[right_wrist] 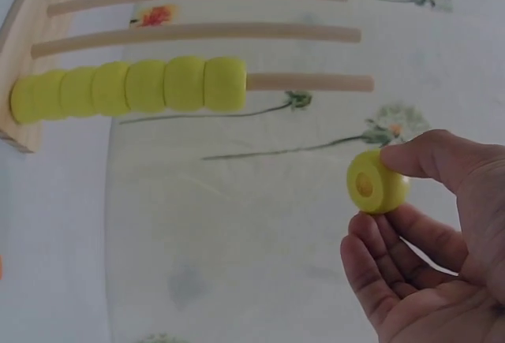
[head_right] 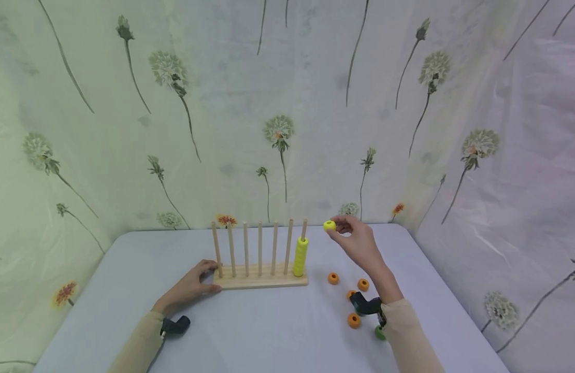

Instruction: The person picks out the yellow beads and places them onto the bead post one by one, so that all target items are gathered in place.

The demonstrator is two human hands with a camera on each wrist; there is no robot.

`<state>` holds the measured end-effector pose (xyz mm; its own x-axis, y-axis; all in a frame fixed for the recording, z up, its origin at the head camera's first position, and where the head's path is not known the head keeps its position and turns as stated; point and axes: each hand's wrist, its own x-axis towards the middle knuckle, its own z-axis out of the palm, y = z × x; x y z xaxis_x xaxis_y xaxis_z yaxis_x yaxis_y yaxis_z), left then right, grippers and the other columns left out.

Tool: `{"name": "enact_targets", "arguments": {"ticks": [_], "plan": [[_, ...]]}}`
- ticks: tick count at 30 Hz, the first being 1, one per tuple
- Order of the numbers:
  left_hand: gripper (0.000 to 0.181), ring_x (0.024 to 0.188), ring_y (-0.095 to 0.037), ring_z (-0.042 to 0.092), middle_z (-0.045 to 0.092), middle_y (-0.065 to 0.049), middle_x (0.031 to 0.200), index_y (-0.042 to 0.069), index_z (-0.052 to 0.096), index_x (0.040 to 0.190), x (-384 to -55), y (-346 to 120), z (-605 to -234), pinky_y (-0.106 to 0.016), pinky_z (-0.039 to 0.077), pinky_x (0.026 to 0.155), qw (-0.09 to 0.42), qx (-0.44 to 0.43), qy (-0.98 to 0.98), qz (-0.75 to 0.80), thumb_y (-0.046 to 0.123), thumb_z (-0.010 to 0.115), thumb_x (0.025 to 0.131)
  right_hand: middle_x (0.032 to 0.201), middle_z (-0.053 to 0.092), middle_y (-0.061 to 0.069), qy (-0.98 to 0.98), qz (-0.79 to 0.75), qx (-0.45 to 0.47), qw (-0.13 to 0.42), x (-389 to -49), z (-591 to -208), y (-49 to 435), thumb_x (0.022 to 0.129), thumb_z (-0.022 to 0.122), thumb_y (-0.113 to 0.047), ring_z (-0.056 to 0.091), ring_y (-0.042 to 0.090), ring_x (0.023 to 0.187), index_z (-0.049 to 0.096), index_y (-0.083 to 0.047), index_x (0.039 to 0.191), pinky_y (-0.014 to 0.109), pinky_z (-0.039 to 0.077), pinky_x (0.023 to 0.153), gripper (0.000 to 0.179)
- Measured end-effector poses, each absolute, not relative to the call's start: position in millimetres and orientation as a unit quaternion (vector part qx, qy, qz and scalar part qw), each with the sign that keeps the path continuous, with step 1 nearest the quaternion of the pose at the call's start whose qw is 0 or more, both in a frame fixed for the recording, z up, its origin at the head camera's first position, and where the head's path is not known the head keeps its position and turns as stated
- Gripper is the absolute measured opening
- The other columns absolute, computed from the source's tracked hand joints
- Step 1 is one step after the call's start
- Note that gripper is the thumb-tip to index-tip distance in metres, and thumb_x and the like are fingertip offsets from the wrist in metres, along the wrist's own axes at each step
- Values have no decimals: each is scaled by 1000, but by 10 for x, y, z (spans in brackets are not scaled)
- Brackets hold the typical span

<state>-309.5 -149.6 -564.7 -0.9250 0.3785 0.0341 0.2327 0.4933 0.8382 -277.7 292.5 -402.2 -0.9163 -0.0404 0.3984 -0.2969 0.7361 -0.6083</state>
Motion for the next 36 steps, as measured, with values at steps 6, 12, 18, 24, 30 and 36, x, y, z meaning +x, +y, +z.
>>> {"name": "enact_targets", "arguments": {"ticks": [6,12,18,24,30,36], "plan": [[67,134,-32,40,46,-7,137,11,55,133,-3089,-1498,-5641,-56,29,112,75,179,859,474,33,82,76,109,64,6,-904,368,106,191,-2795,-3902,2798,90,68,-31,61,19,98,61,-9,121,35,53,85,38],[67,134,-33,40,46,-8,138,10,54,133,-3080,-1498,-5638,-57,30,112,77,181,857,477,32,82,76,111,63,6,-893,386,125,193,-2808,-3839,2681,89,69,-29,61,18,98,60,-9,120,34,53,87,37],[67,135,-32,39,46,-7,138,11,54,134,-3082,-1494,-5638,-56,30,112,76,179,859,474,33,81,76,113,62,6,-889,392,136,191,-2837,-3835,2604,90,69,-29,61,20,99,60,-9,120,43,53,90,38],[68,134,-32,40,46,-8,138,10,54,134,-3077,-1503,-5626,-56,30,112,77,179,858,476,32,82,76,115,61,8,-884,408,137,181,-2847,-3836,2539,90,69,-23,60,22,102,59,-8,121,44,52,93,36],[67,134,-33,39,46,-7,138,11,54,133,-3087,-1504,-5649,-56,29,112,76,181,857,477,32,82,76,116,61,8,-881,418,140,173,-2861,-3849,2493,90,69,-21,60,22,103,59,-7,122,43,52,93,37],[68,135,-32,39,46,-7,138,11,54,133,-3104,-1506,-5667,-56,29,112,76,182,859,473,33,82,76,113,63,6,-882,412,147,177,-2878,-3844,2479,89,70,-19,61,20,100,59,-8,120,38,53,91,35]]}}
